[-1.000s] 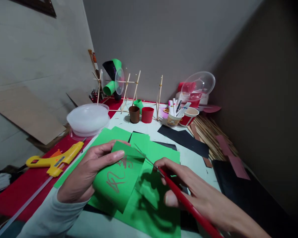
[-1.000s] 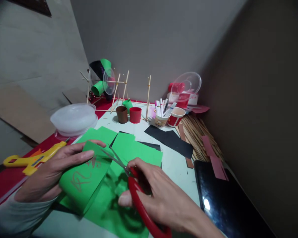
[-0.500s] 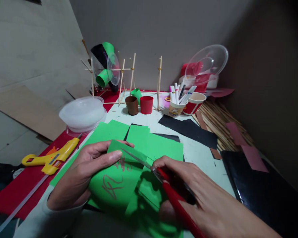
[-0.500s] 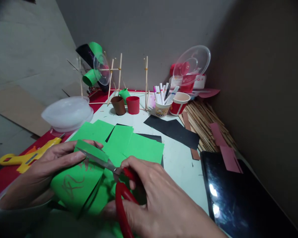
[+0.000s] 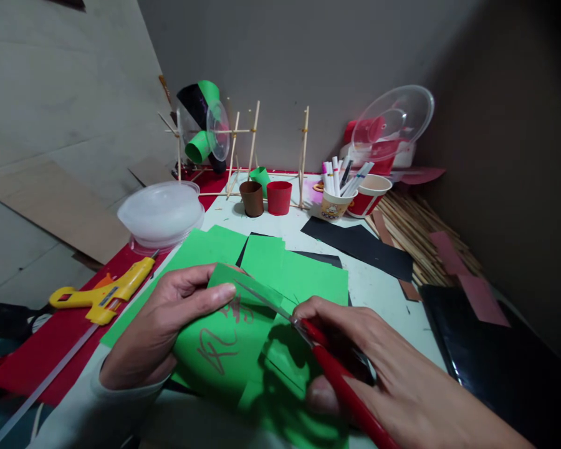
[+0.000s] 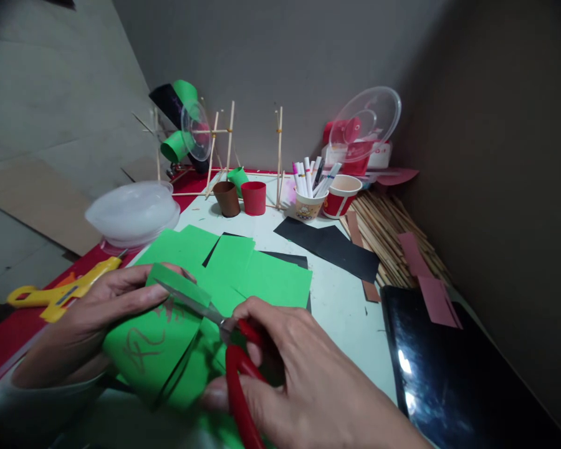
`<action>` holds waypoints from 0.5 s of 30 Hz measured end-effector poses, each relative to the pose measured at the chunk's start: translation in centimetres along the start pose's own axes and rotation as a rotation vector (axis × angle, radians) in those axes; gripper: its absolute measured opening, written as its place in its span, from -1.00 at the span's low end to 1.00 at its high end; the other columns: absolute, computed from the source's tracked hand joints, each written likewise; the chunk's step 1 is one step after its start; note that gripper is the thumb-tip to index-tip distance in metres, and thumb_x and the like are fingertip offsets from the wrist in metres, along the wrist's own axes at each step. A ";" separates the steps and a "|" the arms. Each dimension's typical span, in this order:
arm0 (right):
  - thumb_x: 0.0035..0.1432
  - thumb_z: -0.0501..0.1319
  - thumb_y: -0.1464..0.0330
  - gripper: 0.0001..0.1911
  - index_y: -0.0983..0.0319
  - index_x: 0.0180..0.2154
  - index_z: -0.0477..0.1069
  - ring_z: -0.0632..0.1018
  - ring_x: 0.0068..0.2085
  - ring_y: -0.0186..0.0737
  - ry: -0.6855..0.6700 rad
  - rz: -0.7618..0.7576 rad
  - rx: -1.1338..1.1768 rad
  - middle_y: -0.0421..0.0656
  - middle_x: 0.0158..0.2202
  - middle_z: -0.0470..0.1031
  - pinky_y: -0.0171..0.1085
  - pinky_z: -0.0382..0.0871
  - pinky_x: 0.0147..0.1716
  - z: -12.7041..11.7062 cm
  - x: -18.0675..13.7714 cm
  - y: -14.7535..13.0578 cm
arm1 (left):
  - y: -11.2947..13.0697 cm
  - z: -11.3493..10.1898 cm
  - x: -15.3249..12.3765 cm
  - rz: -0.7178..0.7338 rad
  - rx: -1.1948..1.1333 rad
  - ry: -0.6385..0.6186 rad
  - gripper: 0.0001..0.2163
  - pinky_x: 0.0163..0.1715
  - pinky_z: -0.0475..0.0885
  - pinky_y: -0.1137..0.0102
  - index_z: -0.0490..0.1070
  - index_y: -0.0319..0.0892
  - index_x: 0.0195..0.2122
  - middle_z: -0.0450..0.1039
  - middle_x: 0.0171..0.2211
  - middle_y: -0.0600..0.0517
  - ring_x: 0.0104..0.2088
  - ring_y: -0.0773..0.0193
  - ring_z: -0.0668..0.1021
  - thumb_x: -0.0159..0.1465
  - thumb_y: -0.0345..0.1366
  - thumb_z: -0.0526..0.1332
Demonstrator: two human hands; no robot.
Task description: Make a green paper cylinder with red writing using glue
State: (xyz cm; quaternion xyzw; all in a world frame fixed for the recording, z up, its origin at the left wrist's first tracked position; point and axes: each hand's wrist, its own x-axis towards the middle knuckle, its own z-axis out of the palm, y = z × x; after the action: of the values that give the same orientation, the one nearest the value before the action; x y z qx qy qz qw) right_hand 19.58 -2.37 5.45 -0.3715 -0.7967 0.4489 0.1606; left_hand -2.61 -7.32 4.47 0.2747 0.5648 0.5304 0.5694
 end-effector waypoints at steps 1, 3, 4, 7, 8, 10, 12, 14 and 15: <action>0.09 0.24 0.03 -0.69 0.09 -0.48 0.40 0.48 -0.50 -0.14 0.007 -0.002 -0.008 -0.19 -0.54 0.50 -0.27 0.32 -0.57 0.0 0.0 0.0 | 0.0 0.0 0.0 -0.006 -0.002 0.001 -0.68 -0.42 0.53 0.43 0.65 -0.17 -0.22 0.69 -0.30 -0.04 -0.40 0.20 0.66 -0.01 -0.21 0.54; 0.06 0.27 0.06 -0.74 0.08 -0.45 0.42 0.52 -0.46 -0.12 0.021 -0.008 -0.024 -0.19 -0.52 0.53 -0.27 0.38 -0.52 0.0 -0.1 0.2 | 0.0 0.0 0.0 -0.016 -0.009 -0.003 -0.68 -0.43 0.53 0.44 0.65 -0.16 -0.23 0.69 -0.32 -0.03 -0.44 0.23 0.65 -0.02 -0.21 0.54; 0.05 0.28 0.06 -0.75 0.08 -0.44 0.43 0.54 -0.43 -0.10 0.023 -0.006 -0.026 -0.19 -0.50 0.54 -0.26 0.40 -0.49 0.0 -0.1 0.2 | 0.1 0.0 0.0 -0.020 -0.013 -0.005 -0.68 -0.45 0.52 0.45 0.65 -0.15 -0.23 0.69 -0.33 -0.02 -0.46 0.25 0.64 -0.02 -0.21 0.54; 0.05 0.25 0.05 -0.74 0.08 -0.43 0.42 0.54 -0.43 -0.09 0.001 0.014 -0.024 -0.18 -0.50 0.55 -0.25 0.41 -0.48 0.0 -0.1 0.4 | 0.0 0.0 0.0 -0.013 -0.013 0.000 -0.69 -0.49 0.50 0.48 0.65 -0.16 -0.24 0.66 -0.38 -0.01 -0.50 0.29 0.60 -0.01 -0.21 0.54; 0.06 0.24 0.05 -0.74 0.09 -0.44 0.40 0.53 -0.44 -0.09 -0.008 0.021 -0.028 -0.18 -0.50 0.54 -0.24 0.39 -0.48 0.0 -0.1 0.4 | -0.1 0.0 0.0 -0.006 -0.014 0.005 -0.71 -0.49 0.49 0.48 0.65 -0.16 -0.25 0.63 -0.41 0.01 -0.51 0.30 0.58 -0.01 -0.22 0.53; 0.06 0.22 0.06 -0.73 0.09 -0.46 0.37 0.51 -0.46 -0.10 -0.016 0.032 -0.041 -0.17 -0.50 0.54 -0.24 0.37 -0.49 0.0 0.0 0.4 | -0.2 0.0 0.1 0.013 -0.027 0.005 -0.76 -0.51 0.47 0.49 0.62 -0.17 -0.33 0.55 -0.48 0.06 -0.53 0.33 0.54 -0.01 -0.23 0.53; 0.05 0.21 0.06 -0.73 0.09 -0.47 0.36 0.51 -0.46 -0.10 -0.021 0.043 -0.045 -0.17 -0.49 0.55 -0.23 0.36 -0.49 0.0 0.1 0.3 | -0.2 0.0 0.1 0.028 -0.043 -0.001 -0.78 -0.52 0.44 0.51 0.58 -0.17 -0.42 0.49 -0.52 0.10 -0.55 0.36 0.50 -0.03 -0.24 0.54; 0.05 0.22 0.06 -0.74 0.09 -0.46 0.36 0.51 -0.45 -0.09 -0.027 0.052 -0.036 -0.16 -0.47 0.56 -0.23 0.36 -0.49 0.0 0.1 0.4 | -0.2 0.1 0.1 0.034 -0.049 -0.004 -0.78 -0.54 0.42 0.54 0.55 -0.17 -0.46 0.47 -0.53 0.11 -0.56 0.39 0.46 -0.04 -0.26 0.54; 0.04 0.22 0.07 -0.75 0.09 -0.45 0.36 0.52 -0.44 -0.09 -0.027 0.053 -0.032 -0.16 -0.47 0.56 -0.22 0.38 -0.48 0.0 0.0 0.4 | -0.2 0.1 0.1 0.034 -0.049 -0.008 -0.79 -0.54 0.41 0.55 0.55 -0.17 -0.46 0.47 -0.54 0.11 -0.56 0.40 0.46 -0.03 -0.26 0.54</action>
State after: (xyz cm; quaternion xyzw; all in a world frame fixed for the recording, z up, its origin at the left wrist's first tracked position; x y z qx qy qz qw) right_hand 19.75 -2.24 5.13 -0.3889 -0.7958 0.4451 0.1317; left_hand -2.47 -7.24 4.24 0.2722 0.5448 0.5525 0.5691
